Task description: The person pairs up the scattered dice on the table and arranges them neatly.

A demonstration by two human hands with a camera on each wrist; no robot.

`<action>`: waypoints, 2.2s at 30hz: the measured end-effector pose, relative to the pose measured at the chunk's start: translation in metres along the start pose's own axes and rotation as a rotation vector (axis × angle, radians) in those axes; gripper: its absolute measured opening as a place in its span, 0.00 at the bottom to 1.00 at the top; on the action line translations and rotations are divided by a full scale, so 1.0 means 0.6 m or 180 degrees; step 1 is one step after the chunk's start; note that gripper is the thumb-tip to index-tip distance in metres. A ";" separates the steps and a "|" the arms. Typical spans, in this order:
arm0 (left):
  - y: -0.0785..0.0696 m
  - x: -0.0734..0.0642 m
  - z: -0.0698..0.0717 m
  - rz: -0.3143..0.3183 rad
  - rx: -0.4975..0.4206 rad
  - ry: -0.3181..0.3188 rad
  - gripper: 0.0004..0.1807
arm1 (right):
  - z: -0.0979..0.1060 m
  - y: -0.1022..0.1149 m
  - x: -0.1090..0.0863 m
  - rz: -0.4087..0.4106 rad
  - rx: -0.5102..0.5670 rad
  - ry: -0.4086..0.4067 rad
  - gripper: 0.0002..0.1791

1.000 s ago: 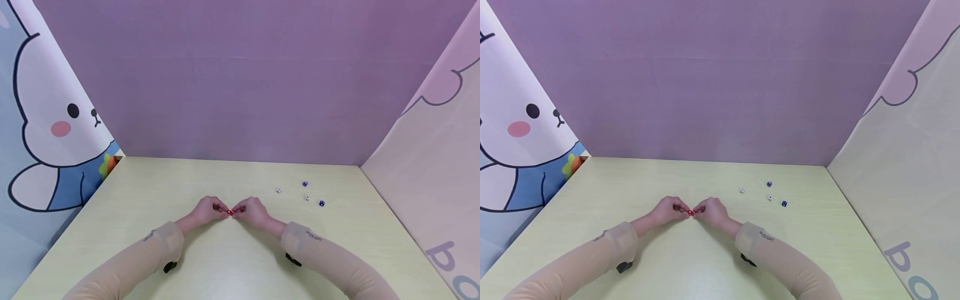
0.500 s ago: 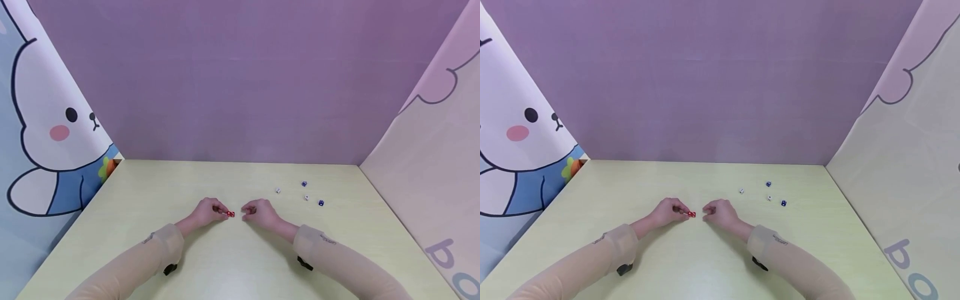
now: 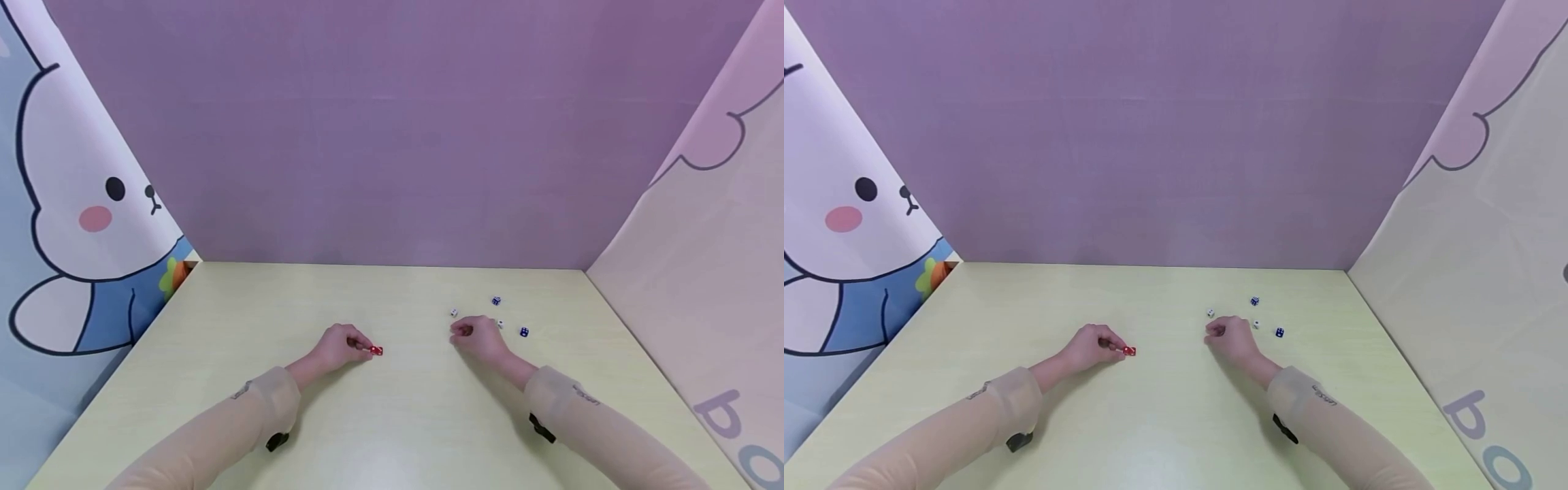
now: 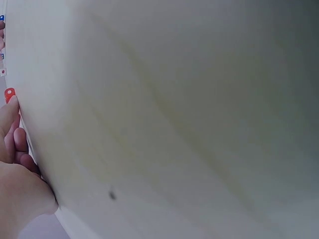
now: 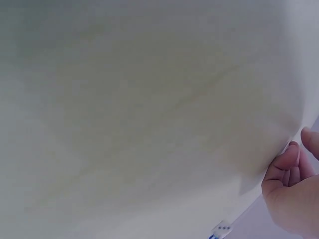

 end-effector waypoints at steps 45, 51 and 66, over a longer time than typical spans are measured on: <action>-0.004 -0.002 0.002 -0.0066 -0.0028 -0.0031 0.08 | -0.027 -0.002 0.060 -0.0018 -0.0381 0.0121 0.04; -0.002 -0.002 0.002 -0.0057 -0.0023 -0.0025 0.08 | -0.032 0.006 0.044 0.0089 -0.0270 0.0196 0.04; 0.003 -0.012 0.014 -0.0064 0.0003 -0.0174 0.08 | -0.047 0.036 -0.007 0.0295 -0.0189 0.0381 0.05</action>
Point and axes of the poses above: each hand's wrist, its own x-axis towards the middle knuckle, its own z-axis out of the back of the hand, y = z × x, the point moved 8 cm from there along x, towards the middle knuckle, and after that the axes turned 14 degrees about -y, right-handed, at the moved point
